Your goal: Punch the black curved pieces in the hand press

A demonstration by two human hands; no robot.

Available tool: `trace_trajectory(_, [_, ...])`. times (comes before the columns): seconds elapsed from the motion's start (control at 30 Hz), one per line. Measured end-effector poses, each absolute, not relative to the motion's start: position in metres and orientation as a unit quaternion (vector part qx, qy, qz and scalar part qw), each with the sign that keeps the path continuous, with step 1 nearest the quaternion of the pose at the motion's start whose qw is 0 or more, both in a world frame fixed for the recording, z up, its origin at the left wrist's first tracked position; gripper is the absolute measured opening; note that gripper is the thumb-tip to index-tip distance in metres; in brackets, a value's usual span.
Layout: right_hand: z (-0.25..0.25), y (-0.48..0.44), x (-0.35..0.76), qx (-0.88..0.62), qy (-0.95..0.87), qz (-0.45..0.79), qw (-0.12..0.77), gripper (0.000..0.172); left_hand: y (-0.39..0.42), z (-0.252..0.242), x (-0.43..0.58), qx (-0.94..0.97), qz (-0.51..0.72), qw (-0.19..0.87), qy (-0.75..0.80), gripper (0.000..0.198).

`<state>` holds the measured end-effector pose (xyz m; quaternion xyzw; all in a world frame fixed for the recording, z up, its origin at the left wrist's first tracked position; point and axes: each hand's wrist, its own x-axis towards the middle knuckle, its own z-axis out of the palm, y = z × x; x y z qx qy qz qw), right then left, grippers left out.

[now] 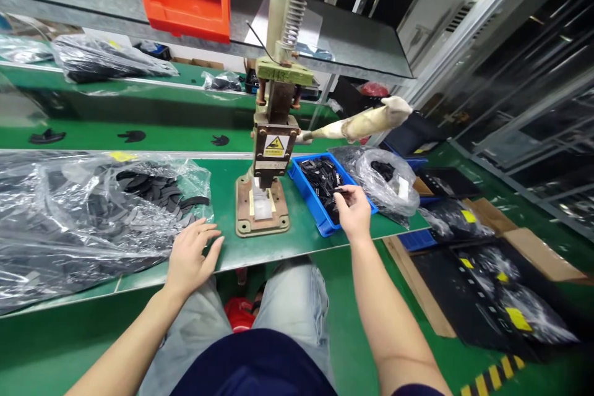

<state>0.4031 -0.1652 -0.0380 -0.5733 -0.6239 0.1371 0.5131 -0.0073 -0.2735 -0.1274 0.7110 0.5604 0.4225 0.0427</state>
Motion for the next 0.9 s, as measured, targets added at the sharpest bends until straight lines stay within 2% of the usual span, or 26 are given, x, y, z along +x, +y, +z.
trace_trajectory(0.07, [-0.044,-0.189,0.374,-0.531,-0.619,0.2,0.543,0.027,-0.28,-0.118,0.003,0.705,0.442,0.055,0.551,0.015])
trace_trajectory(0.23, [-0.064,-0.246,0.297,-0.436,-0.612,0.363,0.551,0.025,-0.293,-0.084,0.04,0.716,0.497,0.13,0.472,0.025])
trace_trajectory(0.37, [-0.07,-0.261,0.273,-0.4,-0.593,0.432,0.549,0.023,-0.287,-0.065,0.065,0.727,0.484,0.224,0.432,0.03])
trace_trajectory(0.47, [-0.07,-0.258,0.274,-0.39,-0.582,0.465,0.541,0.024,-0.279,-0.06,0.078,0.717,0.494,0.263,0.415,0.024])
trace_trajectory(0.57, [-0.071,-0.259,0.276,-0.4,-0.58,0.464,0.537,0.025,-0.274,-0.059,0.086,0.695,0.502,0.294,0.423,0.014])
trace_trajectory(0.67, [-0.072,-0.263,0.277,-0.417,-0.584,0.449,0.533,0.026,-0.27,-0.061,0.091,0.65,0.502,0.365,0.439,0.013])
trace_trajectory(0.83, [-0.059,-0.24,0.316,-0.453,-0.586,0.384,0.551,0.022,-0.264,-0.055,0.089,0.439,0.523,0.559,0.471,0.035])
trace_trajectory(0.9, [-0.048,-0.216,0.349,-0.482,-0.579,0.322,0.573,0.022,-0.264,-0.048,0.086,0.358,0.528,0.623,0.453,0.043])
